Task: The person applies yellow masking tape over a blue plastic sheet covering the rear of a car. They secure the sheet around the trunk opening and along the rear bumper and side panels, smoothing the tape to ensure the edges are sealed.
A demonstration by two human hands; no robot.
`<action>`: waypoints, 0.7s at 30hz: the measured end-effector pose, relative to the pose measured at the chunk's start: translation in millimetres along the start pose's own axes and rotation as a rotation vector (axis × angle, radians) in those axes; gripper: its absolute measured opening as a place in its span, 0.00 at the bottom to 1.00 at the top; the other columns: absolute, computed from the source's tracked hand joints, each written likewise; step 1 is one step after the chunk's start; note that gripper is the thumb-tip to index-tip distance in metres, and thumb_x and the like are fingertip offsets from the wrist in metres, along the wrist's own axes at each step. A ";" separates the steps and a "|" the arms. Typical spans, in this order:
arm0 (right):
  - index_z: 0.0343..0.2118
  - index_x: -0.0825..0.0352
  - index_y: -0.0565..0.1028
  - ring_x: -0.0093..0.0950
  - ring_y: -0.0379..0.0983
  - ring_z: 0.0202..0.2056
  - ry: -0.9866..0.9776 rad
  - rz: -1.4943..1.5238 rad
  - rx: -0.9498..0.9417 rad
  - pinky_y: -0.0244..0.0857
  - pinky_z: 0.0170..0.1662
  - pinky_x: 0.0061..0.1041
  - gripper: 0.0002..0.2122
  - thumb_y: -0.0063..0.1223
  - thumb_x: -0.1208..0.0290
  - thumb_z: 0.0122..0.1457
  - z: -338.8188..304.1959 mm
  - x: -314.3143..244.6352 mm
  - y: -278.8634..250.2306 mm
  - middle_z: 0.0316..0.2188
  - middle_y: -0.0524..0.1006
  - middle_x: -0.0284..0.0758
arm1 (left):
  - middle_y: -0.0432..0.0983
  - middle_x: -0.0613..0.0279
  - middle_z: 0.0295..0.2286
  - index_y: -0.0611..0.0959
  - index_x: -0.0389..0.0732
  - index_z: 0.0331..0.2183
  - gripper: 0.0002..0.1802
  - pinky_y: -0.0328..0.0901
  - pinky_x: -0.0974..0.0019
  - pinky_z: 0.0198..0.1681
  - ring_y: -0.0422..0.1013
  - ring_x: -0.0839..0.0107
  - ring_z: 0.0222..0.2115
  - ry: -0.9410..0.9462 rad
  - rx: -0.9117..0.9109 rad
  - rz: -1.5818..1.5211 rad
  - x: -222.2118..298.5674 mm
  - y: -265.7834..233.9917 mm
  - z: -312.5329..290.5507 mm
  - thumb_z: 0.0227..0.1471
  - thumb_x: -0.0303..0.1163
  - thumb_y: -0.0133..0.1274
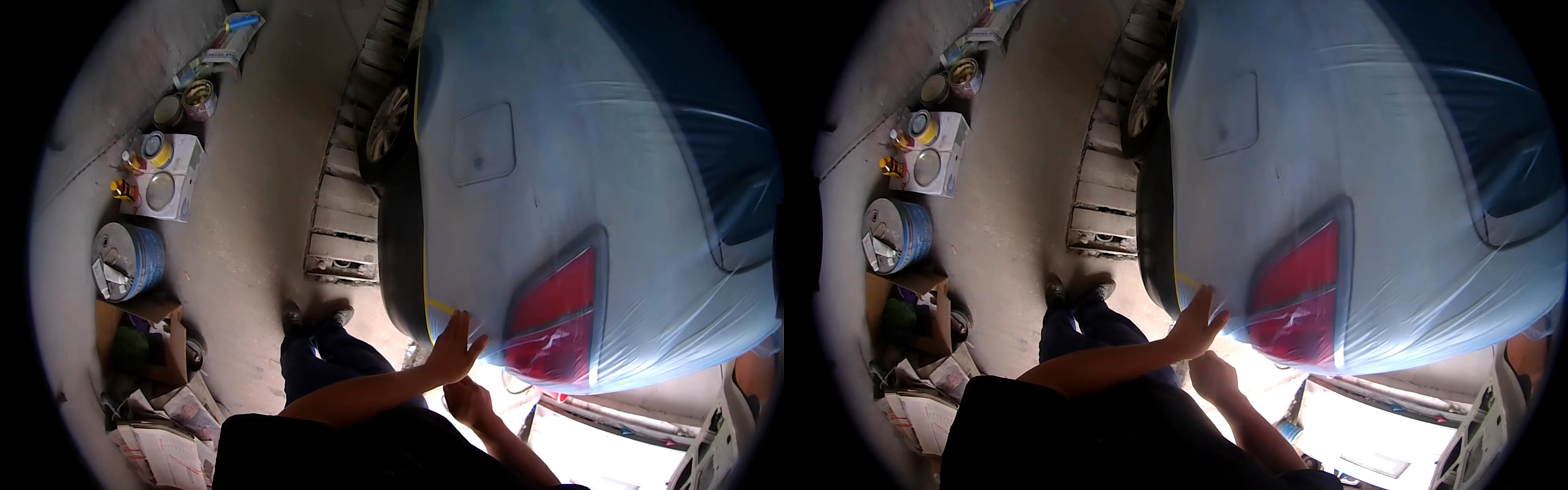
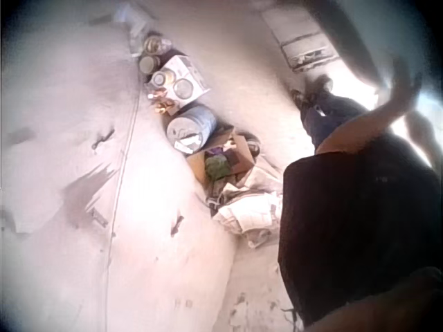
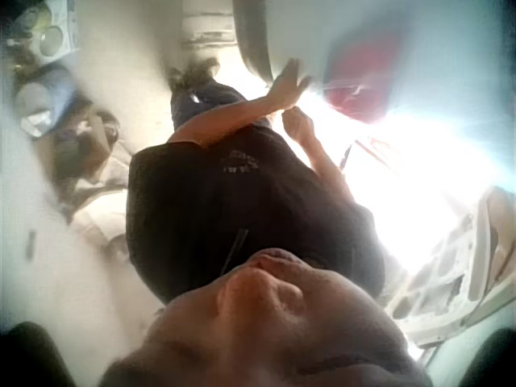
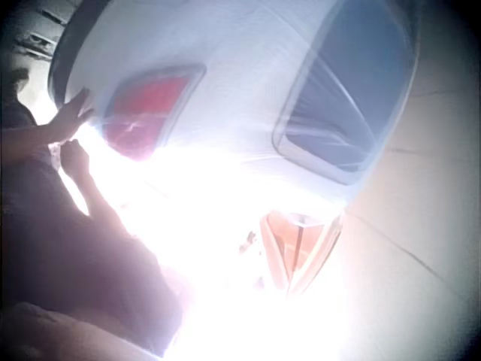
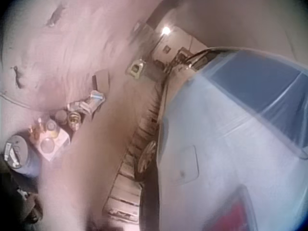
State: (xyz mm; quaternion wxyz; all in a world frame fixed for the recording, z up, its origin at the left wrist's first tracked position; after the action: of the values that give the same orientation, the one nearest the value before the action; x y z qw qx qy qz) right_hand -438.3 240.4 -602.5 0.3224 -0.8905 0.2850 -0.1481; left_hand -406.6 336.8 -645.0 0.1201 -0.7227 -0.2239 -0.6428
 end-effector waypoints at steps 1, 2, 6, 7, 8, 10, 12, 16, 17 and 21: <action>0.33 0.68 0.77 0.41 0.75 0.41 -0.005 0.029 0.011 0.70 0.43 0.39 0.13 0.39 0.70 0.59 7.5 3.2 1.9 0.35 0.76 0.46 | 0.50 0.26 0.57 0.55 0.21 0.57 0.44 0.46 0.52 0.64 0.47 0.40 0.61 -0.012 -0.041 -0.117 1.5 -7.8 4.1 0.60 0.54 0.40; 0.34 0.68 0.77 0.43 0.74 0.42 -0.063 -0.030 -0.077 0.70 0.43 0.39 0.13 0.38 0.70 0.59 17.0 3.3 12.1 0.35 0.76 0.47 | 0.53 0.30 0.57 0.55 0.22 0.58 0.42 0.45 0.56 0.64 0.49 0.44 0.61 -0.073 0.003 -0.153 -10.1 -16.3 13.0 0.61 0.53 0.39; 0.31 0.67 0.78 0.42 0.75 0.39 -0.265 -0.086 0.005 0.71 0.41 0.37 0.11 0.40 0.73 0.57 55.5 -17.9 -5.0 0.32 0.77 0.45 | 0.51 0.30 0.58 0.54 0.23 0.59 0.43 0.44 0.56 0.65 0.47 0.44 0.62 -0.147 0.291 -0.002 -62.3 -80.6 86.3 0.61 0.53 0.39; 0.30 0.67 0.78 0.42 0.76 0.38 -0.300 -0.057 0.016 0.72 0.40 0.37 0.11 0.41 0.73 0.56 60.1 -22.5 -13.4 0.32 0.77 0.44 | 0.50 0.31 0.59 0.53 0.23 0.59 0.43 0.43 0.57 0.65 0.47 0.44 0.62 -0.182 0.335 0.014 -70.6 -93.6 107.1 0.61 0.53 0.39; 0.29 0.67 0.78 0.41 0.76 0.38 -0.333 -0.027 0.029 0.72 0.40 0.37 0.10 0.41 0.74 0.56 62.3 -30.0 -24.1 0.31 0.77 0.44 | 0.50 0.32 0.59 0.52 0.23 0.59 0.43 0.43 0.57 0.65 0.46 0.45 0.62 -0.215 0.377 0.029 -78.1 -106.5 128.0 0.61 0.53 0.39; 0.25 0.66 0.79 0.40 0.76 0.37 -0.377 -0.022 0.017 0.72 0.40 0.36 0.09 0.43 0.75 0.54 66.6 -43.7 -50.5 0.31 0.77 0.43 | 0.48 0.34 0.60 0.51 0.24 0.60 0.44 0.42 0.58 0.65 0.45 0.46 0.63 -0.264 0.430 -0.119 -96.0 -124.8 173.2 0.61 0.54 0.39; 0.26 0.64 0.71 0.39 0.70 0.36 -0.337 0.071 0.001 0.69 0.37 0.38 0.09 0.40 0.68 0.59 77.0 -34.4 -45.2 0.27 0.73 0.38 | 0.47 0.36 0.61 0.49 0.26 0.61 0.44 0.42 0.59 0.65 0.45 0.48 0.63 -0.322 0.441 -0.268 -109.6 -133.9 206.7 0.61 0.54 0.38; 0.25 0.65 0.73 0.39 0.72 0.37 -0.157 0.128 -0.097 0.68 0.40 0.39 0.12 0.41 0.66 0.60 95.6 -27.9 -56.0 0.28 0.76 0.38 | 0.47 0.38 0.61 0.48 0.28 0.62 0.44 0.43 0.60 0.64 0.46 0.50 0.63 -0.410 0.400 -0.469 -114.3 -143.9 252.8 0.61 0.54 0.38; 0.26 0.65 0.74 0.39 0.72 0.37 -0.136 0.181 -0.052 0.68 0.40 0.39 0.11 0.42 0.65 0.60 101.7 -29.4 -63.4 0.29 0.76 0.39 | 0.48 0.38 0.61 0.48 0.29 0.62 0.44 0.44 0.60 0.64 0.47 0.51 0.63 -0.423 0.389 -0.499 -111.2 -146.2 262.4 0.61 0.53 0.38; 0.32 0.61 0.77 0.39 0.73 0.37 -0.034 0.360 0.015 0.68 0.41 0.36 0.09 0.47 0.63 0.59 106.8 -28.1 -82.3 0.32 0.78 0.39 | 0.49 0.38 0.61 0.51 0.28 0.61 0.42 0.47 0.61 0.63 0.49 0.51 0.62 -0.551 0.354 -0.562 -78.0 -147.1 272.1 0.61 0.52 0.40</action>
State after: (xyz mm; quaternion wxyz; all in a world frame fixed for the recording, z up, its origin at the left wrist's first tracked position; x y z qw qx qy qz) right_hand -379.0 361.5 -630.4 0.3552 -0.8249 0.4333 -0.0751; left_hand -244.4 577.3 -777.9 -0.0019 -0.7464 -0.5426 -0.3854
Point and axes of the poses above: each hand's wrist, its own z-axis towards the middle knuckle, its own y-axis out of the palm, x = y × z, the point moved 9 cm from there along z, towards the middle knuckle
